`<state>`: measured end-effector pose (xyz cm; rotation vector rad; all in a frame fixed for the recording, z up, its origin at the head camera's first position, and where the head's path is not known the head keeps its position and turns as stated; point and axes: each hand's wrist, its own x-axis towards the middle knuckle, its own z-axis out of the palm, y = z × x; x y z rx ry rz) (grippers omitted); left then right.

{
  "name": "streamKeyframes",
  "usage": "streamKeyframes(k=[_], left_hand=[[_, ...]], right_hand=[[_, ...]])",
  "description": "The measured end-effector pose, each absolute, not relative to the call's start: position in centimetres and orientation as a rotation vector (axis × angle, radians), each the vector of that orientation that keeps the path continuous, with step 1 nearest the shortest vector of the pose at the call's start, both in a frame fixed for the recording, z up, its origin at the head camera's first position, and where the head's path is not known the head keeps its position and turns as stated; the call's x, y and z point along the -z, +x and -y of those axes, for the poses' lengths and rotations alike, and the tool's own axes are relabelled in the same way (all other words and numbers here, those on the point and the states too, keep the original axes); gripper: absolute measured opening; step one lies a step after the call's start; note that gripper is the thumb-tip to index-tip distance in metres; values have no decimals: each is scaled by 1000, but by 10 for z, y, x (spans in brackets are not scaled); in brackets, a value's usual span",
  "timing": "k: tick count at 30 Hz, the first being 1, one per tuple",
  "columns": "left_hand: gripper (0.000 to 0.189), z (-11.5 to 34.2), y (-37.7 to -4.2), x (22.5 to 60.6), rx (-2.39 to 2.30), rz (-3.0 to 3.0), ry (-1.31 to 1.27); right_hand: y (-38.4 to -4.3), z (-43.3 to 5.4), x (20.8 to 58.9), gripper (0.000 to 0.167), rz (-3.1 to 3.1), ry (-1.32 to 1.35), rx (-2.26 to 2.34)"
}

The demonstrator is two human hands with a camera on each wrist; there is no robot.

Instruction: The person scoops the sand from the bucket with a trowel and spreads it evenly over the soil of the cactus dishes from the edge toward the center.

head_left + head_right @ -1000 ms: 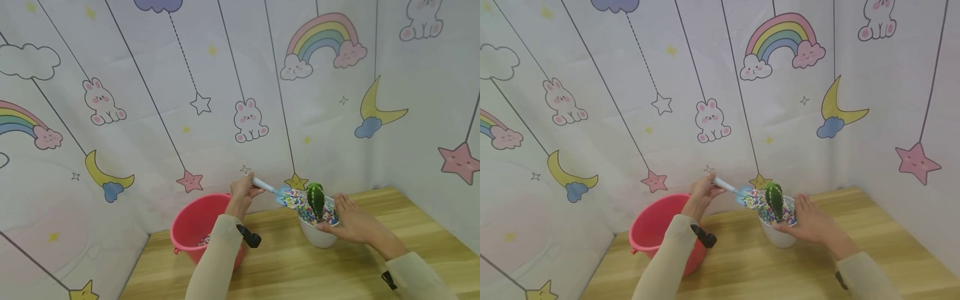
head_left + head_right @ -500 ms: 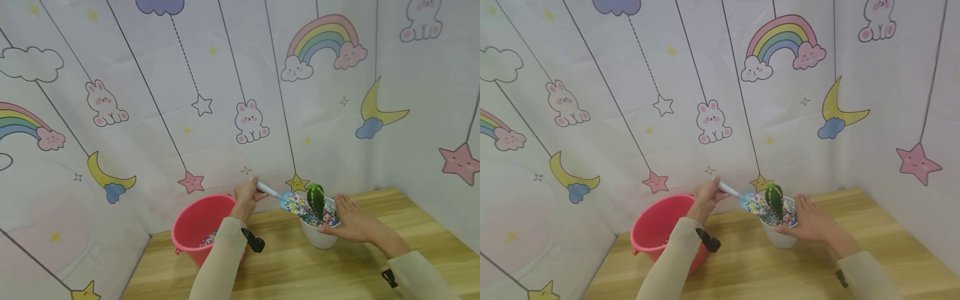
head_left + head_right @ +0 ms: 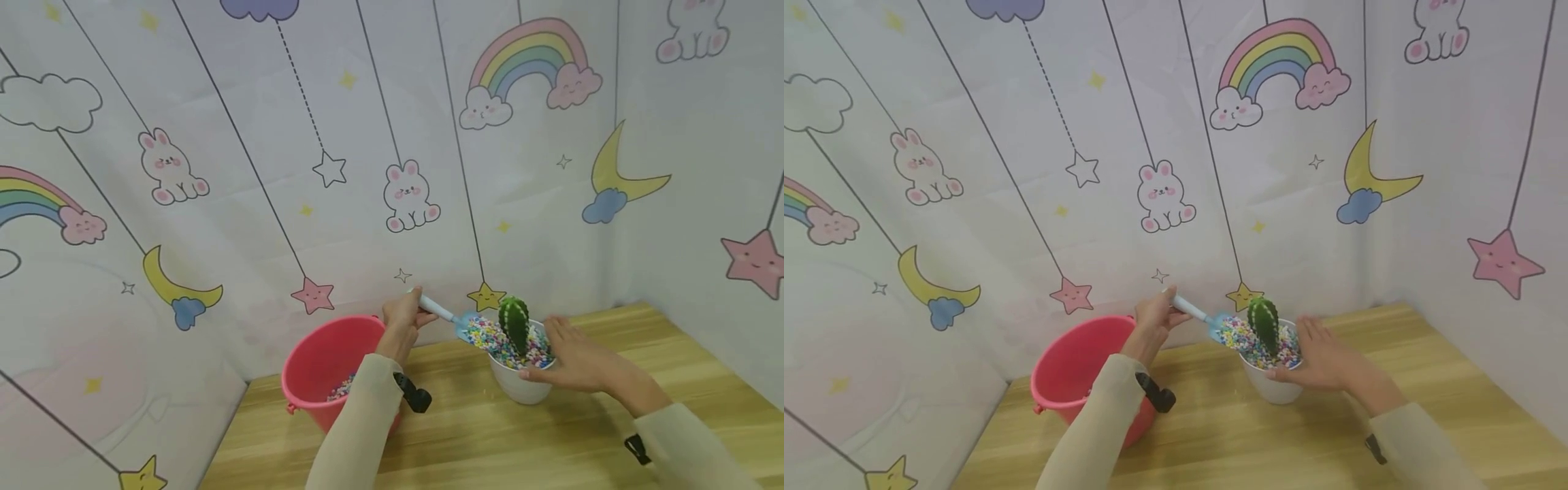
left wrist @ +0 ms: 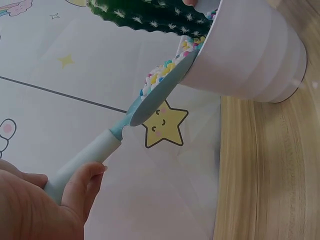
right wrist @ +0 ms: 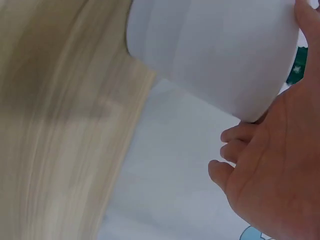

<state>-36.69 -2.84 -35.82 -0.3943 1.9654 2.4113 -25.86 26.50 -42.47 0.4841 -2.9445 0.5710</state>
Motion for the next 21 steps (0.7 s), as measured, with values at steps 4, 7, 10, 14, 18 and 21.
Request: streamKeyframes(k=[4, 7, 10, 14, 18, 21], left_hand=[[41, 29, -366, 358, -2424, -1962, -391], [41, 29, -365, 359, -2436, -1964, -389], [41, 29, -365, 359, -2443, -1971, -398], [40, 30, -364, 359, -2437, -1978, -402], [40, 30, -361, 357, -2433, -1987, -379], [40, 30, -360, 356, -2430, -2002, -360]], right_hand=[[-259, -264, 429, 122, 2951, 461, -592], [-259, -260, 431, 123, 2947, 432, -546], [-258, -256, 430, 126, 2951, 417, -497], [-258, -256, 426, 126, 2952, 440, -490], [-260, -260, 427, 124, 2948, 470, -536], [-262, -261, 430, 123, 2949, 466, -536]])
